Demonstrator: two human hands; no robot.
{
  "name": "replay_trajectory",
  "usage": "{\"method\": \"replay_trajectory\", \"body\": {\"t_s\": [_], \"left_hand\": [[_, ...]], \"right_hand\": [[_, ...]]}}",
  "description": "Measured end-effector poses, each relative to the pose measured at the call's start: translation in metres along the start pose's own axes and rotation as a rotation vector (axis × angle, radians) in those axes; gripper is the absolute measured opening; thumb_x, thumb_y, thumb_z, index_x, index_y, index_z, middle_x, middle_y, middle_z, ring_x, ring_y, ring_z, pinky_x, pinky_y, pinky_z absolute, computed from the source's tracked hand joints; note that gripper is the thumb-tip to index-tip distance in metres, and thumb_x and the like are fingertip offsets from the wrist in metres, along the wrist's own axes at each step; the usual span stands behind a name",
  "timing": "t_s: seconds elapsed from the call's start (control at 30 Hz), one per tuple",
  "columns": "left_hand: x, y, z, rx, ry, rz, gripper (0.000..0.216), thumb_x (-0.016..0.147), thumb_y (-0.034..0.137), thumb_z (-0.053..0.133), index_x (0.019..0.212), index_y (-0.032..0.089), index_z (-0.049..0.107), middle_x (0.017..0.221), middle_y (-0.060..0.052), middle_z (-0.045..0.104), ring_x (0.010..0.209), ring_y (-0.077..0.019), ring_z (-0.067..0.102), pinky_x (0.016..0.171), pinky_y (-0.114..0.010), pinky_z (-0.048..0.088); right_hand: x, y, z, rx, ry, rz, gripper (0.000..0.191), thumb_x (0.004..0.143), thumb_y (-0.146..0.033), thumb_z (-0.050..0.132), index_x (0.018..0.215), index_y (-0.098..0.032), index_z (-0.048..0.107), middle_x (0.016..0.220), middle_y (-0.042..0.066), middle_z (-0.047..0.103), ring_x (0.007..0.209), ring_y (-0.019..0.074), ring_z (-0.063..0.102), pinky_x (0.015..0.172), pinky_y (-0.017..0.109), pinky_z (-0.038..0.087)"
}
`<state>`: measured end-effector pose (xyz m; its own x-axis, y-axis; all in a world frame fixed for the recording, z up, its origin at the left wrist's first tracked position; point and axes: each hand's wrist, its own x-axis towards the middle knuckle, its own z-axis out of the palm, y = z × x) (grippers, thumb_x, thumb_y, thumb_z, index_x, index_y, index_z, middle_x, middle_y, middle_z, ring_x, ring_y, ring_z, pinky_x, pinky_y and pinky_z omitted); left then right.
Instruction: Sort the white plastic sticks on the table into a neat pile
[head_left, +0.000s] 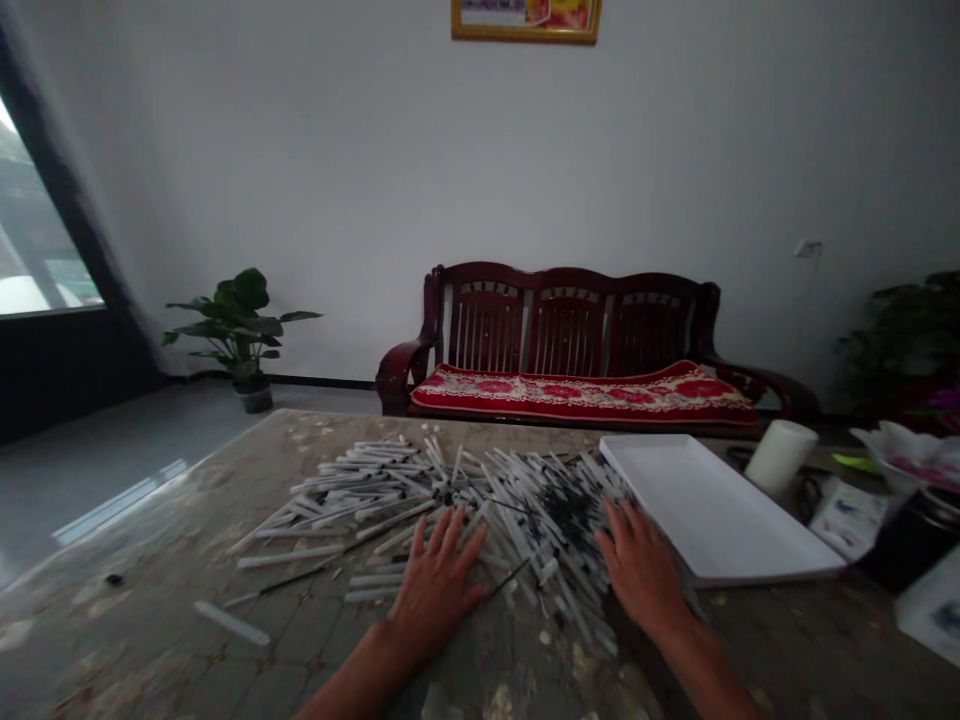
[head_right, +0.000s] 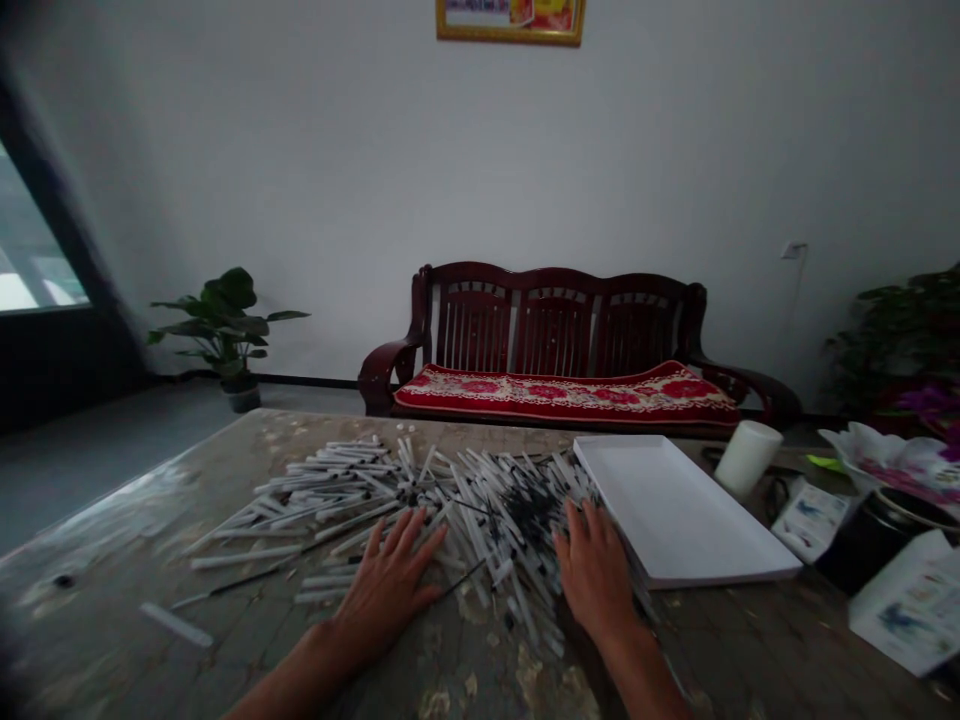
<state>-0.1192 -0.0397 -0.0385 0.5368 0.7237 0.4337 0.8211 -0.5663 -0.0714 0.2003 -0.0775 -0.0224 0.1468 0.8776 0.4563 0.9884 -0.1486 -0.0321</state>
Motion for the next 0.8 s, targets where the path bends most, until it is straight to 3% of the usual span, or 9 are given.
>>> {"method": "replay_trajectory", "body": {"t_s": [0.13,0.23,0.33,0.43,0.57,0.67,0.8], "left_hand": [[0.007,-0.024,0.006,0.020,0.024,-0.064,0.049,0.090,0.036,0.056,0.139,0.034,0.053,0.148,-0.008,0.050,0.137,-0.0324,0.042,0.114,-0.059,0.025],[0.013,-0.039,0.004,0.045,0.019,-0.115,0.043,0.093,0.027,0.049,0.135,0.034,0.057,0.146,-0.007,0.053,0.137,-0.0305,0.042,0.114,-0.058,0.025],[0.018,-0.036,0.001,0.043,0.035,-0.182,0.041,0.093,0.027,0.049,0.132,0.029,0.060,0.147,-0.010,0.051,0.139,-0.0312,0.040,0.114,-0.058,0.026],[0.020,-0.003,-0.006,-0.034,0.055,-0.114,0.048,0.090,0.034,0.056,0.137,0.028,0.055,0.152,-0.012,0.044,0.142,-0.0337,0.034,0.115,-0.059,0.023],[0.023,0.071,-0.021,-0.265,-0.073,0.313,0.083,0.077,0.056,0.068,0.150,0.035,0.035,0.162,-0.009,0.026,0.147,-0.0347,0.024,0.118,-0.061,0.012],[0.035,0.114,-0.026,-0.398,-0.196,0.549,0.092,0.075,0.070,0.062,0.152,0.034,0.027,0.163,-0.011,0.020,0.149,-0.0349,0.018,0.117,-0.065,0.006],[0.056,0.125,-0.017,-0.423,-0.227,0.526,0.080,0.079,0.070,0.057,0.147,0.032,0.037,0.160,-0.013,0.029,0.148,-0.0357,0.019,0.115,-0.068,0.004]], "right_hand": [[-0.010,-0.018,0.004,-0.011,-0.103,0.079,0.050,0.095,-0.036,0.044,0.143,-0.024,0.049,0.147,0.011,0.049,0.137,0.0364,0.041,0.107,0.057,0.034],[-0.008,-0.037,0.004,0.033,-0.119,0.107,0.049,0.095,-0.036,0.044,0.142,-0.024,0.052,0.148,0.010,0.049,0.137,0.0358,0.041,0.108,0.056,0.034],[-0.006,-0.049,0.003,0.112,-0.114,0.091,0.048,0.094,-0.038,0.046,0.139,-0.023,0.055,0.146,0.011,0.051,0.137,0.0349,0.042,0.109,0.056,0.033],[-0.004,-0.045,0.001,0.222,-0.050,0.006,0.045,0.095,-0.038,0.043,0.136,-0.023,0.057,0.147,0.011,0.050,0.136,0.0301,0.044,0.110,0.049,0.036],[0.005,-0.016,0.000,0.229,0.077,0.026,0.046,0.098,-0.034,0.034,0.134,-0.018,0.057,0.144,0.014,0.051,0.135,0.0267,0.045,0.111,0.044,0.037],[0.013,0.006,0.005,0.116,0.036,0.113,0.049,0.095,-0.035,0.038,0.133,-0.010,0.057,0.139,0.020,0.053,0.134,0.0304,0.046,0.111,0.046,0.036],[0.011,0.011,0.008,0.018,-0.135,0.161,0.049,0.096,-0.036,0.040,0.137,-0.014,0.055,0.141,0.018,0.053,0.133,0.0295,0.047,0.108,0.043,0.040]]}}
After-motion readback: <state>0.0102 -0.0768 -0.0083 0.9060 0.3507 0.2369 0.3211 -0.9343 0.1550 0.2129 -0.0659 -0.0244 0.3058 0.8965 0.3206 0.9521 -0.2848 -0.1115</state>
